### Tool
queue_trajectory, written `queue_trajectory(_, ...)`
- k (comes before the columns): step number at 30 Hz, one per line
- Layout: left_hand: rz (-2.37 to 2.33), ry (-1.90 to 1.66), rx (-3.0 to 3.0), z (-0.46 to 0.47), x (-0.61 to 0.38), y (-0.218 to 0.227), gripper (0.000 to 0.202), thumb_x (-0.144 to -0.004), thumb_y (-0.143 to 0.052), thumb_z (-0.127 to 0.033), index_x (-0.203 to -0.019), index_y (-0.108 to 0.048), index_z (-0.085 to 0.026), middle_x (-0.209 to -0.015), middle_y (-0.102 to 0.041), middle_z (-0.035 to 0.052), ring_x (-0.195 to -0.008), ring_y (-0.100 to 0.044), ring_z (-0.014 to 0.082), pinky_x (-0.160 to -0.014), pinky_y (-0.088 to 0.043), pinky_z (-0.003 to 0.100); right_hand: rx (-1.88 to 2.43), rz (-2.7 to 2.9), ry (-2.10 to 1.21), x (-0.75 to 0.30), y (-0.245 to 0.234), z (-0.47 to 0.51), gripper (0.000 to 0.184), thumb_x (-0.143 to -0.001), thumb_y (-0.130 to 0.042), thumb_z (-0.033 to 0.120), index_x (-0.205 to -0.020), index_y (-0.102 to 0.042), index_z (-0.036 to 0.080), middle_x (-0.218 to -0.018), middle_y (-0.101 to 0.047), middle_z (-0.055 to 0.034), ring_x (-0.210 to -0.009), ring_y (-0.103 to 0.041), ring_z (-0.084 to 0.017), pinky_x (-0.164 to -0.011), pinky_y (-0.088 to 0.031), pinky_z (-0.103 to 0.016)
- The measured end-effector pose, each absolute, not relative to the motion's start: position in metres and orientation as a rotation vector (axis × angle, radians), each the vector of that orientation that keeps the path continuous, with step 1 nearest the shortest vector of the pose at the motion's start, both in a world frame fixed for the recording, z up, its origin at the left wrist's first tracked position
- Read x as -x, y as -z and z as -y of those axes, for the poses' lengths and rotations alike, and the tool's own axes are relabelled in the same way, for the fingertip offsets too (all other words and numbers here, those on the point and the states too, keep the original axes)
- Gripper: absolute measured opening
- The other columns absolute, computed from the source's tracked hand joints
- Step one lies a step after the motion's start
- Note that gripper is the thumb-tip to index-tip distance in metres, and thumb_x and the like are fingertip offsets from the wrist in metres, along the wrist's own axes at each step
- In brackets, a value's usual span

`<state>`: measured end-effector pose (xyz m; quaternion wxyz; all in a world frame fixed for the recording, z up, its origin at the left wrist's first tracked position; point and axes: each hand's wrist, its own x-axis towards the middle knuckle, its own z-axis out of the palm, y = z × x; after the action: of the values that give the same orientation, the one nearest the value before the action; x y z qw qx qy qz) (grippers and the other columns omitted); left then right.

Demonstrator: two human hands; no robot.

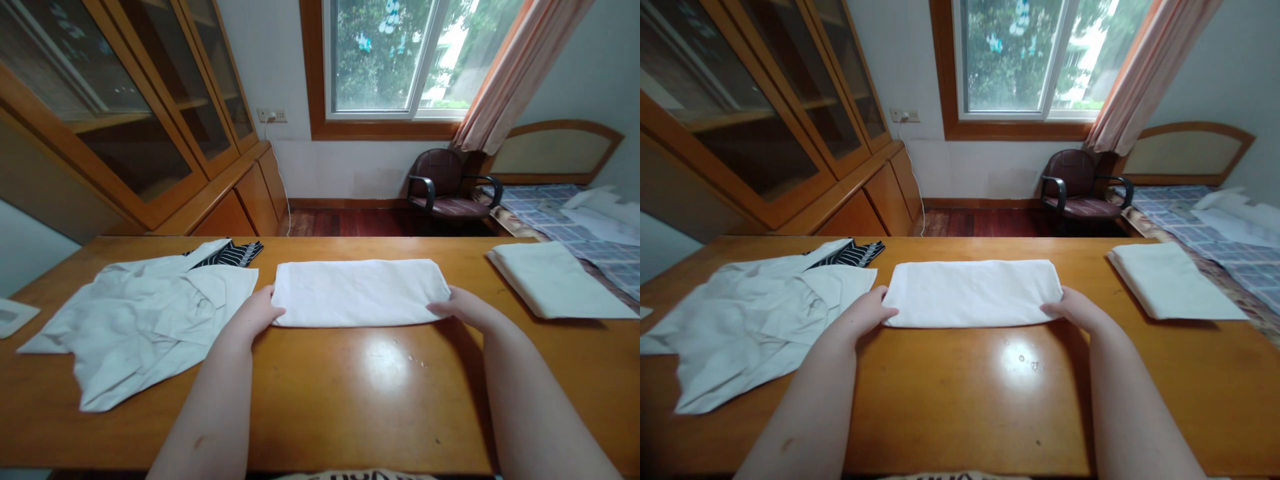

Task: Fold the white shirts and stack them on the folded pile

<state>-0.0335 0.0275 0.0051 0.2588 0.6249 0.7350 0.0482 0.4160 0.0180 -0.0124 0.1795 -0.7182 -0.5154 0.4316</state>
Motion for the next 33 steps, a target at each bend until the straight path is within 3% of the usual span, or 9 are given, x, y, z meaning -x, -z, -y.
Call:
queue_trajectory(4,-1.858,-0.132,-1.639,-0.029,0.039,0.003,0.044,-0.063,-0.066,-0.034,-0.104,-0.06,-0.018,-0.108,-0.067,0.0105,-0.098,-0.062,0.0283,-0.078,-0.047,0.03,2.088,1.371,-1.256,-0.415,0.016,-0.02,0.035,-0.061,-0.073,0.029,-0.091,-0.066,0.013,-0.087,-0.071,-0.01,-0.076,-0.065,-0.023,-0.062,-0.05,-0.026)
queue_trajectory(9,-1.693,-0.156,-1.681,-0.028,0.037,-0.001,0.054,-0.062,-0.067,-0.032,-0.114,-0.059,-0.019,-0.121,-0.062,0.0079,-0.108,-0.058,0.0281,-0.09,-0.044,0.03,2.002,1.483,-1.228,-0.425,0.025,-0.023,0.04,-0.053,-0.074,0.02,-0.091,-0.067,0.014,-0.092,-0.071,-0.0071,-0.086,-0.064,-0.024,-0.073,-0.049,-0.027)
queue_trajectory(21,-1.858,-0.06,-1.74,-0.03,0.036,0.007,0.057,-0.059,-0.066,-0.02,-0.115,-0.054,-0.017,-0.114,-0.064,0.012,-0.099,-0.062,0.027,-0.083,-0.046,0.03,2.103,1.465,-1.126,-0.418,0.023,-0.023,0.032,-0.059,-0.068,0.017,-0.091,-0.065,0.012,-0.09,-0.071,-0.0083,-0.079,-0.065,-0.023,-0.067,-0.048,-0.026)
queue_trajectory(27,-1.875,-0.005,-1.726,-0.032,0.039,0.01,0.058,-0.058,-0.067,-0.02,-0.114,-0.053,-0.017,-0.114,-0.064,0.013,-0.098,-0.062,0.0269,-0.083,-0.046,0.03,2.181,1.589,-1.007,-0.422,0.029,-0.027,0.029,-0.067,-0.065,0.026,-0.092,-0.064,0.012,-0.089,-0.07,-0.009,-0.076,-0.064,-0.021,-0.064,-0.047,-0.025)
queue_trajectory(33,-1.854,-0.016,-1.736,-0.032,0.04,0.011,0.062,-0.06,-0.067,-0.022,-0.119,-0.05,-0.017,-0.117,-0.062,0.0129,-0.099,-0.062,0.0262,-0.082,-0.046,0.029,2.364,1.653,-0.796,-0.427,0.035,-0.03,0.03,-0.062,-0.071,0.037,-0.082,-0.064,0.015,-0.073,-0.068,-0.0068,-0.063,-0.062,-0.02,-0.056,-0.043,-0.026)
